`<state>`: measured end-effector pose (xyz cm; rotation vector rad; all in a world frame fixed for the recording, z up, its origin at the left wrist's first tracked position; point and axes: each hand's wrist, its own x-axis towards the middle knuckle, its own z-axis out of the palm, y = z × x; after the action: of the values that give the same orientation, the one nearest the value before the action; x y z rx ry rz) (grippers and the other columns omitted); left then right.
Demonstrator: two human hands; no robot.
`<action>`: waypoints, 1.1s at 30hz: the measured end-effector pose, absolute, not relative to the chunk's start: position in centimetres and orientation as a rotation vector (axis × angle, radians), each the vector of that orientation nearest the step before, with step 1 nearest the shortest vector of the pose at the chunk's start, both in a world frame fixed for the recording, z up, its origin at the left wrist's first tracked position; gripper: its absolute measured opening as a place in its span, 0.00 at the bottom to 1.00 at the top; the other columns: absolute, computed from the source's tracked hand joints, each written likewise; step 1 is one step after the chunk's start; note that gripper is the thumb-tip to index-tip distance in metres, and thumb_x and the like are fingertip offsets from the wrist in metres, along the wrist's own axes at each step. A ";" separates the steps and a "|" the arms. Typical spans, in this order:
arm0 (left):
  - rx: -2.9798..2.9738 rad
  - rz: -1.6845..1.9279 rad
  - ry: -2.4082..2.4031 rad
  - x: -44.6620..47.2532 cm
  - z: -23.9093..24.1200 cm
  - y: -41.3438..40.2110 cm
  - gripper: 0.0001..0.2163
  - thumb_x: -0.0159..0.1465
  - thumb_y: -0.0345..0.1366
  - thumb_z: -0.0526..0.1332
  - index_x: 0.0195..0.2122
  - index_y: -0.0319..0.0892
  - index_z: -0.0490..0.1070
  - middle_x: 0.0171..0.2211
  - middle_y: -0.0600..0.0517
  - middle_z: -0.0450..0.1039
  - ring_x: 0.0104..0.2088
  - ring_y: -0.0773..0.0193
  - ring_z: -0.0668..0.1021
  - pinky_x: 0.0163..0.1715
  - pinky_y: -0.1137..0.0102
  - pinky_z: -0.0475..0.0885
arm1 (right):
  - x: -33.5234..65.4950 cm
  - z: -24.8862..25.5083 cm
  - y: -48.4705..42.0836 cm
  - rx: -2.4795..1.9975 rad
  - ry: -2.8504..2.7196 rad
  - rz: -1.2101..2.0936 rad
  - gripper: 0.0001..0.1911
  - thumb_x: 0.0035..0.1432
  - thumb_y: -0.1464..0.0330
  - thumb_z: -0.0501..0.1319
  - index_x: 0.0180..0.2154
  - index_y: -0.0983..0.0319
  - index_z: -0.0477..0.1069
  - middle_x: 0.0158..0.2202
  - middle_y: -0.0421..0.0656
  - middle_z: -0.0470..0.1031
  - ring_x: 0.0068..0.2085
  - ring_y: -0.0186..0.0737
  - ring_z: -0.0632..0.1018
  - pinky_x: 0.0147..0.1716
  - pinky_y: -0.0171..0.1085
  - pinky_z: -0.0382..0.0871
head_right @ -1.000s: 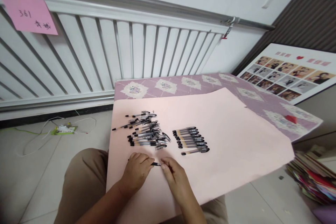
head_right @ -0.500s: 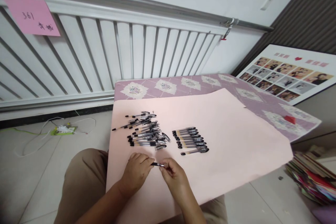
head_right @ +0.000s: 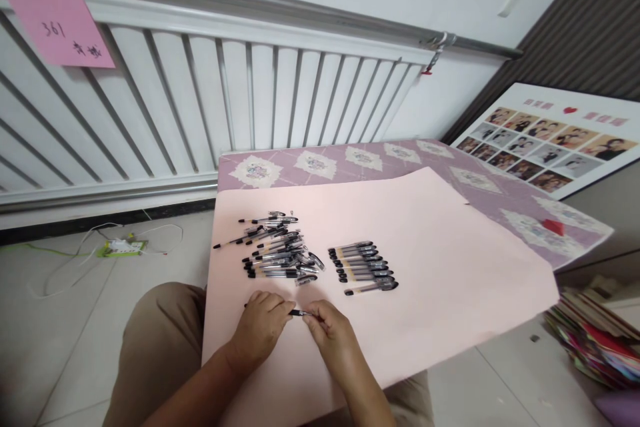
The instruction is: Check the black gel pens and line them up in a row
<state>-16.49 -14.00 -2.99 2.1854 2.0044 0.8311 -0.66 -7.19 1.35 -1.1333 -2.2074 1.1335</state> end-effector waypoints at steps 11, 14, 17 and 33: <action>2.240 0.919 1.976 -16.4 -3.3 -14.1 0.06 0.64 0.34 0.55 0.41 0.46 0.68 0.32 0.54 0.70 0.34 0.62 0.69 0.36 0.65 0.59 | -0.8 0.7 -7.8 -1.235 -2.351 0.953 0.21 0.62 0.59 0.46 0.20 0.59 0.60 0.20 0.38 0.65 0.24 0.36 0.67 0.25 0.34 0.59; 2.209 0.883 2.005 -16.4 -2.9 -14.1 0.06 0.64 0.34 0.55 0.41 0.46 0.68 0.32 0.54 0.71 0.33 0.62 0.69 0.36 0.65 0.59 | -0.7 0.8 -7.9 -1.212 -2.291 1.060 0.19 0.61 0.59 0.47 0.25 0.60 0.67 0.25 0.40 0.71 0.29 0.38 0.72 0.29 0.34 0.63; 2.163 0.850 2.034 -16.4 -2.7 -14.1 0.05 0.63 0.33 0.56 0.39 0.47 0.69 0.32 0.55 0.71 0.34 0.62 0.69 0.36 0.65 0.58 | -0.6 0.8 -7.9 -1.180 -2.150 1.178 0.13 0.57 0.60 0.54 0.40 0.60 0.68 0.35 0.42 0.74 0.36 0.40 0.74 0.36 0.35 0.66; 2.122 0.917 2.041 -16.5 -2.7 -14.2 0.07 0.64 0.34 0.54 0.42 0.47 0.69 0.33 0.53 0.71 0.35 0.61 0.70 0.39 0.64 0.60 | -0.8 0.2 -7.9 -1.191 -1.435 1.683 0.12 0.47 0.62 0.64 0.34 0.59 0.67 0.28 0.36 0.67 0.26 0.32 0.68 0.25 0.31 0.64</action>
<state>-16.50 -14.22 -2.68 2.1224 2.0405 0.9165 -0.79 -7.91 0.25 -1.1915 -1.4354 1.6827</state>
